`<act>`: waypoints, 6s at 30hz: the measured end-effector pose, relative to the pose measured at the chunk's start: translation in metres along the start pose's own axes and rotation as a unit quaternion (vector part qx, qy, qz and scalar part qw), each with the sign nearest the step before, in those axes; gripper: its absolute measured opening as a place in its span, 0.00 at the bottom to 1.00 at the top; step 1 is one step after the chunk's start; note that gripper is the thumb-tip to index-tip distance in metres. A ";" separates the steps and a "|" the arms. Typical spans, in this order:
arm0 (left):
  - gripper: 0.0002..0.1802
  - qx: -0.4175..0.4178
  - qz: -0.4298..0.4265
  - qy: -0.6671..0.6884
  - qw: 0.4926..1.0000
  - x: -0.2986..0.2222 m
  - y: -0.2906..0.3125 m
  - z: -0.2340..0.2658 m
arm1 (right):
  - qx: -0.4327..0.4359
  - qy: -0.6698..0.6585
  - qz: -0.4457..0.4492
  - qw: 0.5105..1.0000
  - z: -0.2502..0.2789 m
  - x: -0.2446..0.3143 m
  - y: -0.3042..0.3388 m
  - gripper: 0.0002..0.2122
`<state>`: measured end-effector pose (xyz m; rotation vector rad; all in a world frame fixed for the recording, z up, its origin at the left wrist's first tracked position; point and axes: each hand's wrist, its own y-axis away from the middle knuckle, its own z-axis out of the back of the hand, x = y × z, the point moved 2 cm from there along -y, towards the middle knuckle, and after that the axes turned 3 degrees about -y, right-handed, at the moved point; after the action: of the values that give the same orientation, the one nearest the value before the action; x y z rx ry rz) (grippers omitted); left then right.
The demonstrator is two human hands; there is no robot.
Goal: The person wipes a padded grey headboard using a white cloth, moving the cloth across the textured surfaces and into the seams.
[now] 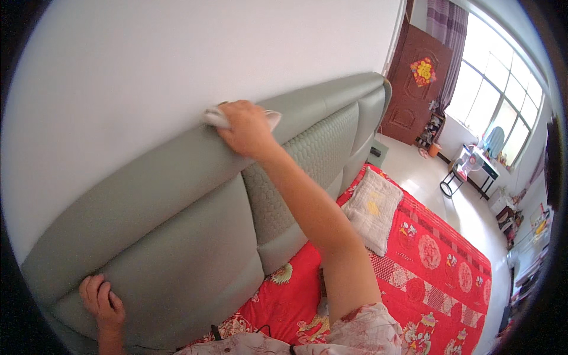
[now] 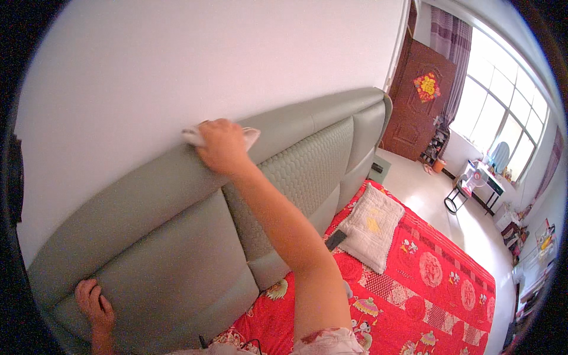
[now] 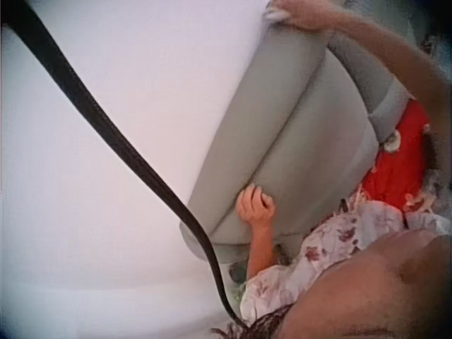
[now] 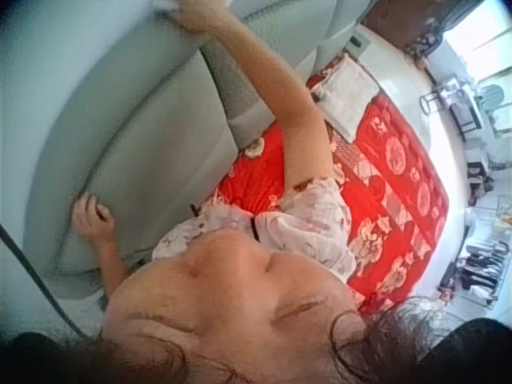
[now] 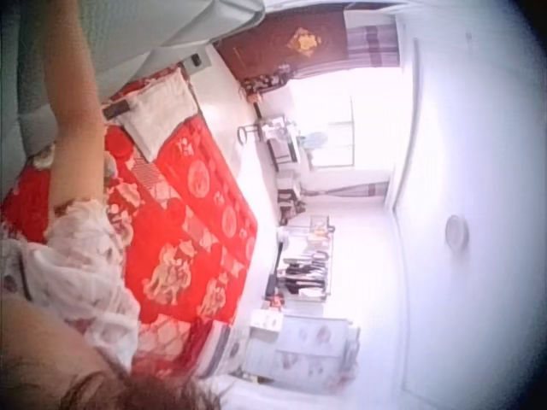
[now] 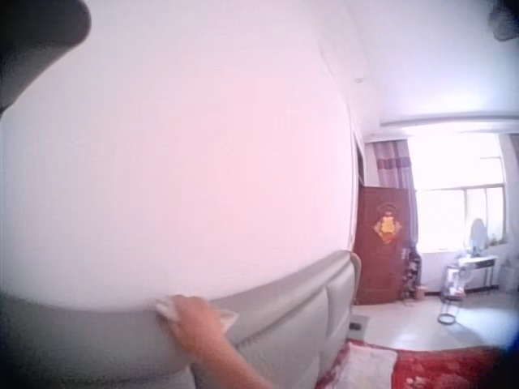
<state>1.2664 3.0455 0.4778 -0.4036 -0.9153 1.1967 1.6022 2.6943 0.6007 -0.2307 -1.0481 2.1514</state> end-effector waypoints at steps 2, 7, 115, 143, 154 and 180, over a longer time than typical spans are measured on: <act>0.09 0.006 0.003 0.018 1.000 0.000 0.000 -0.002 | 0.010 -0.100 0.056 0.993 0.009 0.003 0.005 0.15; 0.09 0.015 -0.001 -0.006 1.000 -0.001 0.004 0.003 | -0.147 0.025 -0.078 0.986 0.024 -0.115 0.005 0.17; 0.14 -0.037 0.027 0.042 0.998 -0.014 -0.036 0.016 | -0.110 0.000 -0.091 0.990 -0.016 0.048 0.154 0.22; 0.14 -0.010 0.016 0.005 1.000 -0.011 -0.026 0.015 | -0.192 -0.129 0.037 0.972 -0.015 0.115 0.144 0.21; 0.14 -0.033 0.015 0.053 0.998 -0.010 -0.029 0.011 | -0.104 -0.057 0.046 0.992 -0.025 0.151 0.126 0.22; 0.17 -0.124 0.057 0.257 0.957 -0.016 -0.012 0.046 | -0.131 -0.073 0.038 0.988 -0.021 0.170 0.143 0.19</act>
<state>1.2370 3.0178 0.5070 -0.9341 -0.5900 1.0093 1.4130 2.7640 0.5053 -0.2418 -1.4284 2.1194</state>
